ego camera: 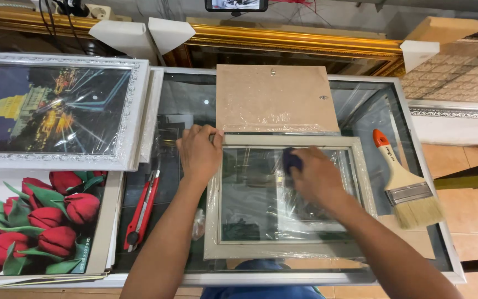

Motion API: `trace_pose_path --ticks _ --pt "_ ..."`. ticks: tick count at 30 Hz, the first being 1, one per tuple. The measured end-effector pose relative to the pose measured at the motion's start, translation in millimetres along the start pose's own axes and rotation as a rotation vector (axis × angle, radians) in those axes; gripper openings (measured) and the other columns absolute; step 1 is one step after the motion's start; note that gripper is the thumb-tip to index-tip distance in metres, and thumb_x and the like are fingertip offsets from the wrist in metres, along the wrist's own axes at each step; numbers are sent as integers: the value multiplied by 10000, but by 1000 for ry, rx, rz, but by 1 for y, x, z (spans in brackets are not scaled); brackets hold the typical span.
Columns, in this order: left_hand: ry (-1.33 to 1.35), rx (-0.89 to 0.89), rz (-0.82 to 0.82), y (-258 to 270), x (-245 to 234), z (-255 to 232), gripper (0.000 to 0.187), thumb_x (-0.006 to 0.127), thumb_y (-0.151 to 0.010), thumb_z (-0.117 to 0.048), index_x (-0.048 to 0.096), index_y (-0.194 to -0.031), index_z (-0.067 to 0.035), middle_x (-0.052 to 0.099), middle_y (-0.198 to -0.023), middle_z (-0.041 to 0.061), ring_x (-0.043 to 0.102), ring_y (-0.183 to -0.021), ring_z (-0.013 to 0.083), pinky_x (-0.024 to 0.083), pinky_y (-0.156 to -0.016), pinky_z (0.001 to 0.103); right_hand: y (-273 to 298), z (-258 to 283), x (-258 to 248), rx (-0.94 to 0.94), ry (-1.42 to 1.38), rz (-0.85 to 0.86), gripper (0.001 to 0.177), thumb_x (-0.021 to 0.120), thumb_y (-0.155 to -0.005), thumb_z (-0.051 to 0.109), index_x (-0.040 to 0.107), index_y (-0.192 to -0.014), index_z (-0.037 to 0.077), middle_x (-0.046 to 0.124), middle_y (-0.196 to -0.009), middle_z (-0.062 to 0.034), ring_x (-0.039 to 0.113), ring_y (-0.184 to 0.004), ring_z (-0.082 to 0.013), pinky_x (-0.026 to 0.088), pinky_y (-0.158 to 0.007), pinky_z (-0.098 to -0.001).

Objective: Cleaning the glass of a picture frame with a cloth.

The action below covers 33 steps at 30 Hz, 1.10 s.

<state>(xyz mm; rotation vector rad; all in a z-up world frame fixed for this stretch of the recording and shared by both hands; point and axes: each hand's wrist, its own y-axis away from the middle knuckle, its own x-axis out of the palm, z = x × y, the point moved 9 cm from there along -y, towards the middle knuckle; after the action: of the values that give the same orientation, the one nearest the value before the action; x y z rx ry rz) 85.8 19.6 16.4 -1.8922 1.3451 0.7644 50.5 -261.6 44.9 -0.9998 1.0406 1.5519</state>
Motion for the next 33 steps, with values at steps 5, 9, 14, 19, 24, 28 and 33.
trace_pose_path --ticks 5,9,14,19,24,28,33 --pt "-26 -16 0 0 0 -2 185 625 -996 -373 720 -964 -218 645 -990 10 606 -1054 255 410 -940 427 20 -125 -16 274 106 -79 471 656 -888 363 670 -1341 236 679 -1244 -142 690 -1150 -411 557 -984 -513" --pt "-20 -12 -28 3 -2 -2 156 655 -966 -355 713 -970 -210 637 -986 20 604 -1051 270 418 -936 442 19 -60 -17 188 44 -81 474 666 -887 321 660 -1330 153 681 -1214 -180 682 -1149 -427 554 -986 -513" --pt "4 10 -51 4 -4 -1 182 628 -986 -369 725 -957 -218 635 -970 12 601 -1032 257 419 -923 426 1 96 13 -306 -72 -55 427 687 -852 218 644 -1260 104 678 -1172 -174 653 -1159 -408 546 -954 -495" --pt "34 19 -54 2 -2 3 241 589 -1015 -385 744 -949 -213 646 -969 8 605 -1033 253 413 -910 411 -31 145 21 -463 -30 41 383 652 -884 210 664 -1241 72 672 -1121 -165 660 -1093 -404 564 -909 -489" --pt "-52 9 -10 -1 3 3 223 579 -1005 -381 730 -977 -220 654 -997 9 609 -1063 267 417 -909 437 37 138 30 -694 -88 150 340 705 -835 187 692 -1171 139 654 -1069 -130 643 -1009 -420 567 -820 -511" --pt "-66 103 -103 4 -6 -13 263 590 -1000 -323 752 -950 -122 684 -980 101 574 -915 318 413 -839 457 102 89 -4 -696 -208 233 406 722 -756 56 686 -1154 129 633 -1128 -43 621 -984 -293 507 -817 -409" --pt "-87 92 -106 5 -6 -13 229 619 -1002 -300 742 -952 -114 669 -973 109 571 -912 308 416 -851 455 112 -83 -10 -120 50 366 410 789 -774 180 787 -1148 350 614 -1359 140 637 -1219 -154 536 -1025 -348"
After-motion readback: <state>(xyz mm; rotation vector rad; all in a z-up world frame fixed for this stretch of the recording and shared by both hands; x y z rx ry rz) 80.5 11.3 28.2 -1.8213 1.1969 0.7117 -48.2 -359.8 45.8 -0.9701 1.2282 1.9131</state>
